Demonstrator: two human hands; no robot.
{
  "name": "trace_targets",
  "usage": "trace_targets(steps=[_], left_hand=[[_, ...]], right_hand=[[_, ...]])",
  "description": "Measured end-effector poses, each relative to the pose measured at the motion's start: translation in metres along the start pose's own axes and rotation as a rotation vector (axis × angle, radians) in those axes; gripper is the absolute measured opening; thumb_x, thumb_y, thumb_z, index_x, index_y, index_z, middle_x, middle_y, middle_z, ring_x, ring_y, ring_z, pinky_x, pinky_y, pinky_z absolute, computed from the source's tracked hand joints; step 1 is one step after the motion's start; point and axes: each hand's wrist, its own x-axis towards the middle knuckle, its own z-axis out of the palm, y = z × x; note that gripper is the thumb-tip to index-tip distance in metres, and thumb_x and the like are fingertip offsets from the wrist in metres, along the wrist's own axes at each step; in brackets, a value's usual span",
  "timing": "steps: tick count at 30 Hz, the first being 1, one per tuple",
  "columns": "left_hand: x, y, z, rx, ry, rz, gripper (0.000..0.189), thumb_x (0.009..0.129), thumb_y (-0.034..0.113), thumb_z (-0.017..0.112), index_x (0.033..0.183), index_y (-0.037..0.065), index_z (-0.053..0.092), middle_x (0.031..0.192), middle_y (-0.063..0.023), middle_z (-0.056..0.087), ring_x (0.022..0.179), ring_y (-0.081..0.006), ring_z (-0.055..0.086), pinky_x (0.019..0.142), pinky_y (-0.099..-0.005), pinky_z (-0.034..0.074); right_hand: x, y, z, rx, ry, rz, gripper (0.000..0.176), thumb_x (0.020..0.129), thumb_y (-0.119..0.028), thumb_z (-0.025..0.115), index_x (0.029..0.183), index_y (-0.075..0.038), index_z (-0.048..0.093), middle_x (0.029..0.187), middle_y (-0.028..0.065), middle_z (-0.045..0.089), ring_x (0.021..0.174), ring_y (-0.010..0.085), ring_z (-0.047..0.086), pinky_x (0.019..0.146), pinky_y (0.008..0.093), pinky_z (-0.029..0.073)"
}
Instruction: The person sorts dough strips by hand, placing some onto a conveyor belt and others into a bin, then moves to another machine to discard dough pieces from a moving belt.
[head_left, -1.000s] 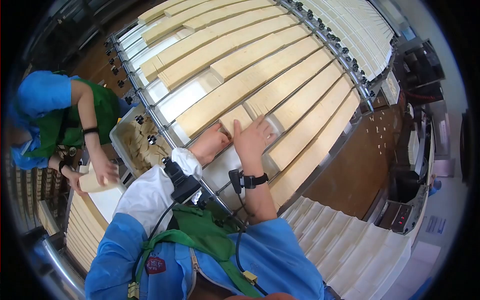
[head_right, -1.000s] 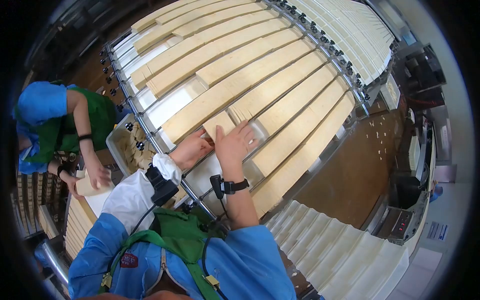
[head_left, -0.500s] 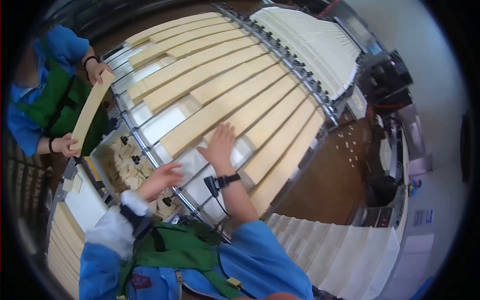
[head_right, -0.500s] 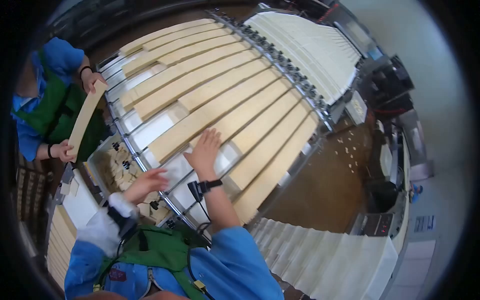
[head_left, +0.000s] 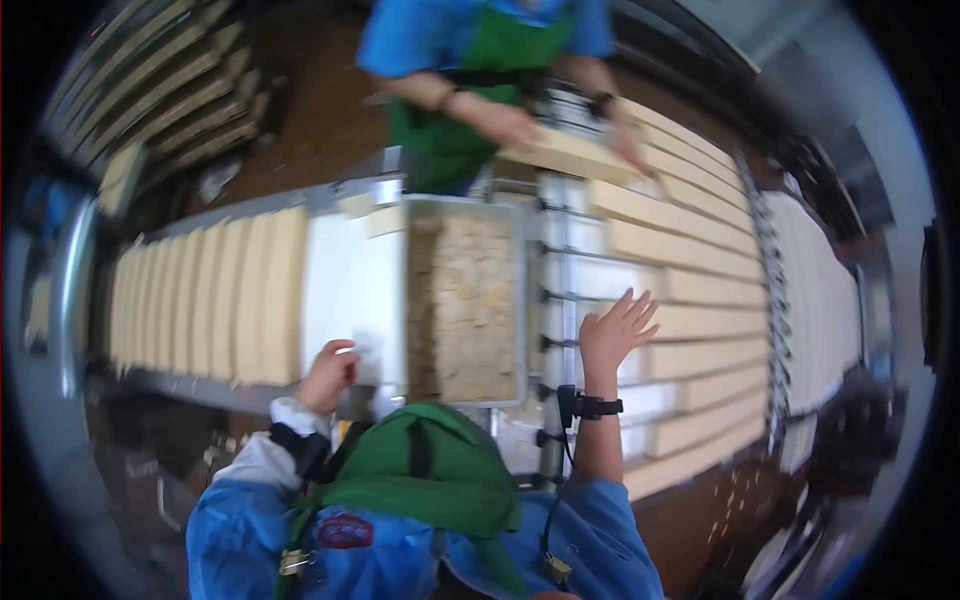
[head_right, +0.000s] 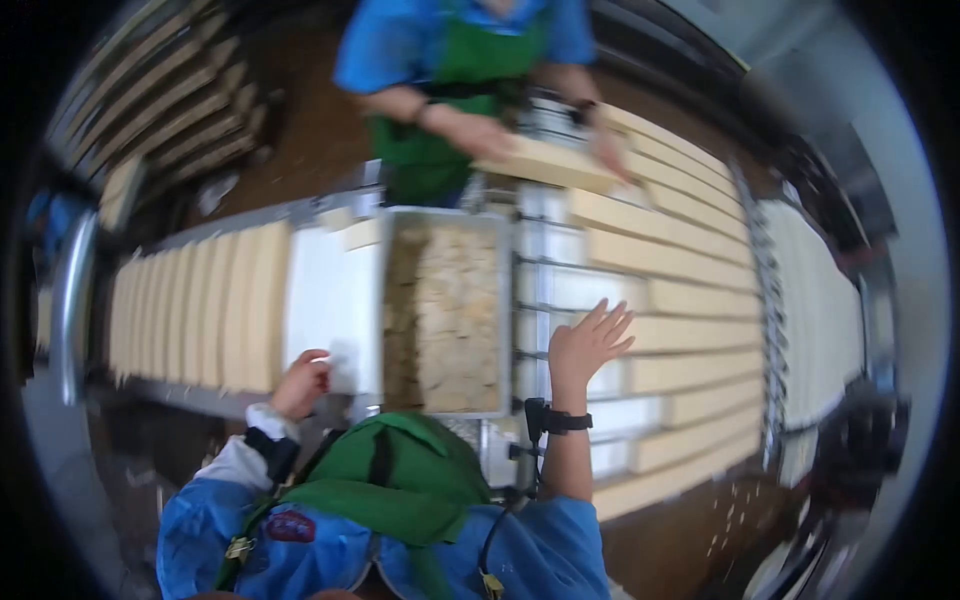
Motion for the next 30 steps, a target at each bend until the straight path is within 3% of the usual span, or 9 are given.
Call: trace_targets(steps=[4, 7, 9, 13, 19, 26, 27, 28, 30], left_hand=[[-0.022, -0.032, -0.047, -0.115, 0.190, 0.068, 0.058, 0.087, 0.001, 0.067, 0.137, 0.010, 0.039, 0.080, -0.0043, 0.056, 0.067, -0.0139, 0.054, 0.057, -0.0307, 0.043], [-0.035, -0.045, -0.081, -0.114, 0.350, 0.072, 0.077, 0.082, -0.002, 0.071, 0.147, 0.012, 0.030, 0.084, -0.0052, 0.055, 0.068, -0.0136, 0.054, 0.058, -0.0298, 0.046], [-0.041, -0.037, -0.090, -0.114, 0.328, 0.063, 0.083, 0.081, -0.001, 0.072, 0.150, 0.013, 0.028, 0.088, -0.0057, 0.054, 0.072, -0.0144, 0.055, 0.062, -0.0302, 0.048], [-0.041, -0.035, -0.122, -0.114, 0.197, 0.058, 0.101, 0.081, -0.002, 0.072, 0.162, 0.016, 0.016, 0.094, -0.0055, 0.054, 0.084, -0.0165, 0.056, 0.077, -0.0310, 0.052], [-0.021, -0.011, -0.158, -0.207, -0.051, -0.008, 0.103, 0.085, -0.003, 0.067, 0.167, 0.019, 0.010, 0.101, -0.0072, 0.058, 0.086, -0.0161, 0.057, 0.078, -0.0300, 0.050], [-0.019, 0.015, -0.159, -0.307, -0.147, -0.157, 0.103, 0.089, -0.006, 0.062, 0.167, 0.022, 0.002, 0.082, -0.0046, 0.059, 0.068, -0.0141, 0.056, 0.061, -0.0285, 0.047], [-0.014, 0.011, -0.158, -0.359, -0.174, -0.156, 0.105, 0.089, -0.007, 0.060, 0.167, 0.023, -0.004, 0.085, -0.0063, 0.060, 0.070, -0.0149, 0.057, 0.063, -0.0295, 0.049], [-0.008, 0.009, -0.155, -0.336, -0.159, -0.141, 0.106, 0.088, -0.007, 0.060, 0.166, 0.024, -0.005, 0.084, -0.0067, 0.061, 0.070, -0.0161, 0.059, 0.064, -0.0301, 0.051], [-0.013, 0.024, -0.146, -0.314, -0.134, -0.177, 0.106, 0.087, -0.008, 0.061, 0.166, 0.023, -0.002, 0.094, -0.0107, 0.063, 0.073, -0.0173, 0.061, 0.066, -0.0301, 0.052]], right_hand=[[-0.032, -0.177, -0.006, 0.319, -0.110, -0.549, 0.066, 0.084, -0.033, 0.071, 0.142, -0.005, 0.056, 0.162, 0.0247, 0.035, 0.153, 0.0483, 0.022, 0.121, 0.0692, 0.011], [-0.070, -0.310, 0.006, 0.756, -0.219, -0.844, 0.053, 0.085, -0.029, 0.075, 0.128, 0.000, 0.064, 0.148, 0.0280, 0.048, 0.147, 0.0495, 0.030, 0.121, 0.0674, 0.017], [-0.083, -0.393, 0.022, 0.853, -0.253, -0.960, 0.050, 0.087, -0.024, 0.073, 0.127, 0.004, 0.062, 0.145, 0.0294, 0.051, 0.144, 0.0475, 0.037, 0.122, 0.0572, 0.027], [-0.091, -0.513, 0.043, 0.785, -0.298, -1.021, 0.061, 0.092, -0.026, 0.068, 0.139, 0.008, 0.053, 0.154, 0.0278, 0.044, 0.149, 0.0429, 0.033, 0.125, 0.0511, 0.024], [-0.112, -0.542, 0.083, 0.539, -0.284, -0.941, 0.066, 0.101, -0.035, 0.055, 0.151, 0.006, 0.042, 0.162, 0.0235, 0.037, 0.155, 0.0364, 0.026, 0.128, 0.0496, 0.018], [-0.101, -0.552, 0.063, 0.480, -0.203, -0.956, 0.053, 0.085, -0.024, 0.061, 0.126, 0.010, 0.057, 0.129, 0.0249, 0.058, 0.127, 0.0402, 0.050, 0.118, 0.0514, 0.032], [-0.094, -0.555, 0.065, 0.504, -0.167, -0.951, 0.049, 0.081, -0.022, 0.062, 0.119, 0.009, 0.060, 0.121, 0.0243, 0.060, 0.120, 0.0396, 0.053, 0.114, 0.0512, 0.035], [-0.084, -0.561, 0.051, 0.414, -0.307, -0.884, 0.048, 0.079, -0.025, 0.065, 0.114, 0.007, 0.061, 0.116, 0.0241, 0.061, 0.117, 0.0380, 0.054, 0.111, 0.0490, 0.037], [-0.072, -0.566, 0.042, 0.343, -0.339, -0.825, 0.054, 0.076, -0.032, 0.068, 0.113, 0.006, 0.062, 0.115, 0.0230, 0.061, 0.116, 0.0361, 0.055, 0.107, 0.0462, 0.038]])
